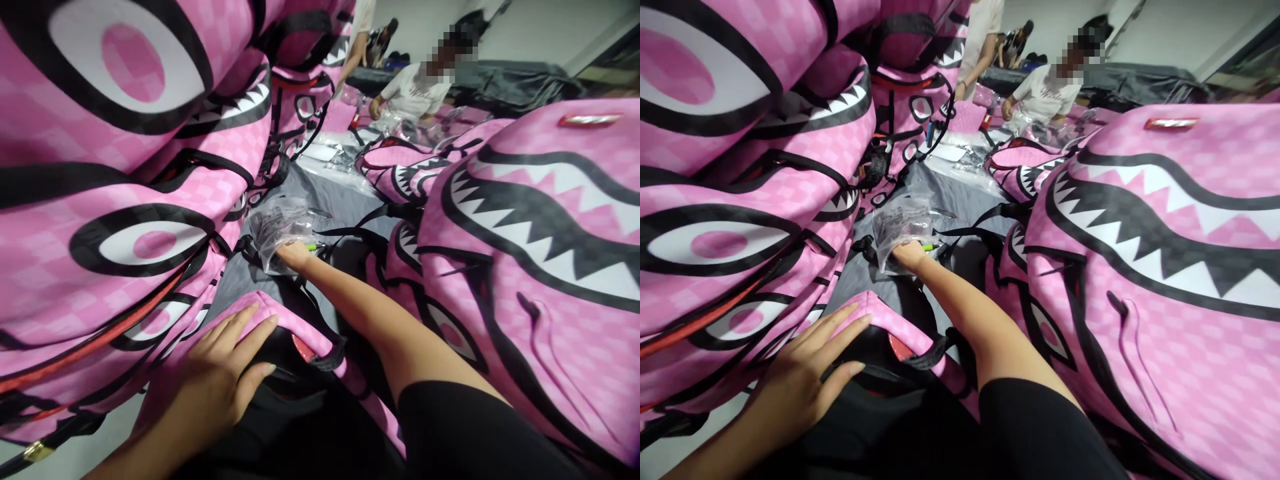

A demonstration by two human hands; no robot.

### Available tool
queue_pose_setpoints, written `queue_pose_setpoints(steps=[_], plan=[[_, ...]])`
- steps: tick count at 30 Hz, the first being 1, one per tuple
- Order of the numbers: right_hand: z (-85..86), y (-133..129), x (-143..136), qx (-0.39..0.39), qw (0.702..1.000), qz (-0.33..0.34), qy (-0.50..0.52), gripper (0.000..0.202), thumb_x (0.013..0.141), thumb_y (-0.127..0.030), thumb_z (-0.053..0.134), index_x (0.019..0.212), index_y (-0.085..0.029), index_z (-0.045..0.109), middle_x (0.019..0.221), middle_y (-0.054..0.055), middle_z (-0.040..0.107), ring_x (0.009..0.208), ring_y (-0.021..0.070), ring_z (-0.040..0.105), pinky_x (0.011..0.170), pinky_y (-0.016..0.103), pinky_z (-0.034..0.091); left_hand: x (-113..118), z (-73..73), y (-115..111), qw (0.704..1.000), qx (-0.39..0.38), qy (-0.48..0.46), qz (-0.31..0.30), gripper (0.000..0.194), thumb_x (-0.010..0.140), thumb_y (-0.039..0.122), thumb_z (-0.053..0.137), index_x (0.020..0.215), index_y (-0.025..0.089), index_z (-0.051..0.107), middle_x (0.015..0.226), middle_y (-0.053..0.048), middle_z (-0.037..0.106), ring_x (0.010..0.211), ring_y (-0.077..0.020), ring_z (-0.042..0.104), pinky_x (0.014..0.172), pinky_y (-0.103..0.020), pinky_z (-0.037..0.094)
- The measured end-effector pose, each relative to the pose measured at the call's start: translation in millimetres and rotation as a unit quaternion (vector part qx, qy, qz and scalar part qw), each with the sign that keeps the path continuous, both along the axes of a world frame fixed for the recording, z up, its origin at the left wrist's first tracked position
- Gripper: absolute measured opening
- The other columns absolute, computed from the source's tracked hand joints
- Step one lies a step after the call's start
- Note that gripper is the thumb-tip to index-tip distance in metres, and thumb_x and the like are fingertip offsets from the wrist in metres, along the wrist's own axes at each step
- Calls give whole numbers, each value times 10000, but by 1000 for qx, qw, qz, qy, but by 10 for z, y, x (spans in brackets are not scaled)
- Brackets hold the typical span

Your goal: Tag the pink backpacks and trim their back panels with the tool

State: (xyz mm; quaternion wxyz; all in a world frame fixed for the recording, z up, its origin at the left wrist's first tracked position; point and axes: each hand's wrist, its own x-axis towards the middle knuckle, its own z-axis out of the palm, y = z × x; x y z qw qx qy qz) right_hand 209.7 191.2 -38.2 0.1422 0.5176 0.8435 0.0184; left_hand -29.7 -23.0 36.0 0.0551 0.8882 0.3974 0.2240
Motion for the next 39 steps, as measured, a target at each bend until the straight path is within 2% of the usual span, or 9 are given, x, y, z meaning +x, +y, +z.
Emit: queue_pose_setpoints(steps=[5,12,14,18,22,30,32,35,39], plan=[[368,-280,-38,2,999,-24,44,269,923,-109,492,1086,-81,704,1157,211,684,1070,248,660,903,336,490,-6,39,-13,999,1,-51,-18,492,951,332,510,1431,227,475,1445,-105,535,1287,-263,553,1042,-440,520],[1335,-871,-96,49,982,-101,151,196,901,-257,577,996,-139,701,912,74,727,801,161,665,673,214,466,-33,104,66,983,-89,-158,-17,429,958,358,519,1369,236,541,1411,-83,571,1310,-229,535,1106,-439,460],[1662,-1202,-120,48,957,-122,258,243,910,-342,571,962,-129,674,785,23,685,606,110,608,555,194,436,-4,204,78,963,-105,-246,12,399,940,365,555,1311,221,584,1332,-78,629,1237,-211,591,1070,-398,490],[1994,-1994,-253,-73,831,-121,537,219,861,-357,606,811,-151,660,638,-27,596,407,71,494,432,192,386,71,470,-6,920,-104,-377,38,345,871,314,666,1203,222,640,1102,-39,711,951,-151,687,826,-262,570],[1904,-2542,-380,5,855,-54,516,139,874,-228,575,837,-193,705,794,26,672,640,132,634,621,241,501,88,534,-167,922,-6,-383,-59,123,881,122,597,890,192,697,867,-2,718,815,-106,674,775,-217,543],[1635,-2903,-382,108,904,24,412,206,953,-231,502,938,-213,706,870,55,712,744,146,658,666,235,480,-19,318,-465,922,19,-375,-97,191,877,62,556,918,204,677,873,-8,727,836,-124,687,772,-250,562],[1574,-2931,-339,129,912,-3,390,203,952,-236,503,949,-206,703,882,63,715,752,152,659,671,238,476,-89,266,-517,934,34,-347,-73,146,881,157,619,1002,222,669,942,-23,732,907,-154,687,841,-297,563],[1442,-2889,-253,125,895,-74,423,156,922,-202,542,919,-194,698,833,42,719,735,156,664,679,237,469,-238,151,-538,965,36,-255,60,435,863,349,674,1267,224,571,1231,-96,663,1183,-244,601,1035,-432,481],[1232,-2775,-249,62,906,-132,397,189,919,-182,533,1006,-206,699,850,26,740,712,158,673,649,236,445,-388,-15,-487,974,-113,-108,164,709,850,493,638,1451,197,404,1402,-156,556,1277,-325,549,1034,-495,469]])
